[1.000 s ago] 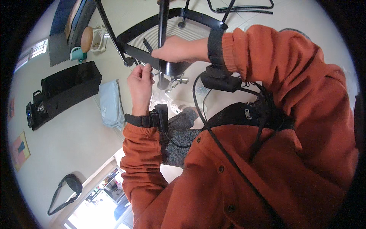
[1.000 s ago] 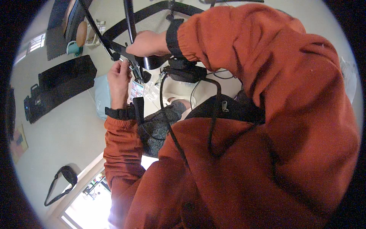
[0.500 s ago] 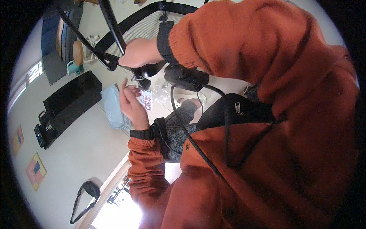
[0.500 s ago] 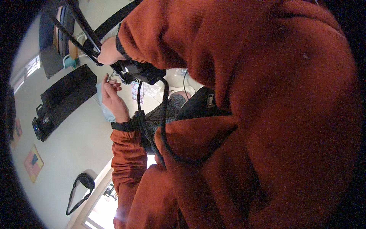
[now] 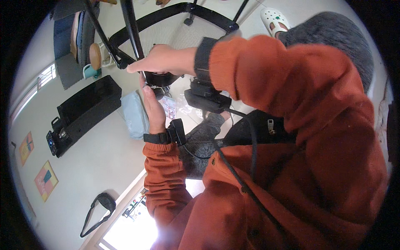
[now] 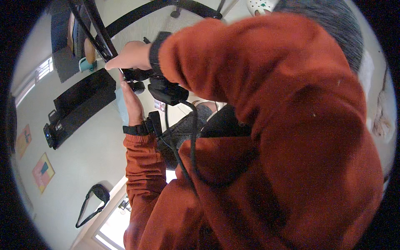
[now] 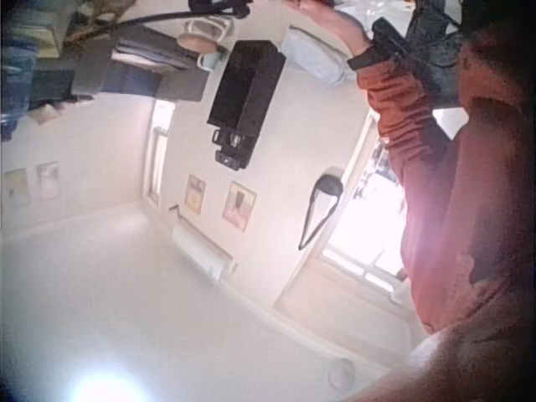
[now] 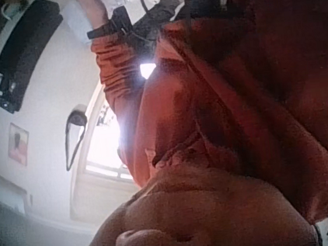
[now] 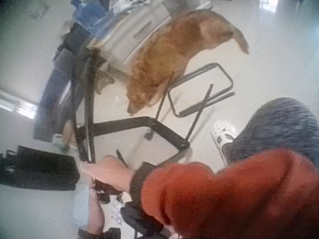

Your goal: The person assembles a black office chair by attaching metal rods to the chair frame using screws and a screwdriver. They tighten the screws and adjust the components to secure the parts together.

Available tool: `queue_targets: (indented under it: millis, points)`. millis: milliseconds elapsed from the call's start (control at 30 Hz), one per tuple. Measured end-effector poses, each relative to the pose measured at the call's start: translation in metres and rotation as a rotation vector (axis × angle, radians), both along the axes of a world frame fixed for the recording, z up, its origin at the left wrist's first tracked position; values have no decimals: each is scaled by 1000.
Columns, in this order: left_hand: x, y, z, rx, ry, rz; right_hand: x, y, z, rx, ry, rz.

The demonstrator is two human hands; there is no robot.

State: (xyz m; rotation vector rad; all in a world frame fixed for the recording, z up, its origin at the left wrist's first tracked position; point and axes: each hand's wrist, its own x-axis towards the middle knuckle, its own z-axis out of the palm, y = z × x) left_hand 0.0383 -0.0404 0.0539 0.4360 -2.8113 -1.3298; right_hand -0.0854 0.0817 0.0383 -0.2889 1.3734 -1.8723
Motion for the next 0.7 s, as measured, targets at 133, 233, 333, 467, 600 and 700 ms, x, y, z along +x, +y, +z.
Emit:
queue_targets:
  millis: [133,233,333,467,600,700]
  points:
    - [-8,0,4,-23,-41,75,0,14,-17,-270,-180,129]
    - [-14,0,7,2,-48,38,-8,17,-29,-457,-247,212]
    - [-17,4,2,-22,-37,42,-15,17,-50,-601,-331,290]
    - [-24,13,-3,-13,-40,88,-20,11,-68,-614,-293,297]
    - [-33,16,0,-35,-67,97,-23,7,-74,-615,-390,284]
    - [-38,19,3,-47,-72,128,-24,9,-74,-644,-382,269]
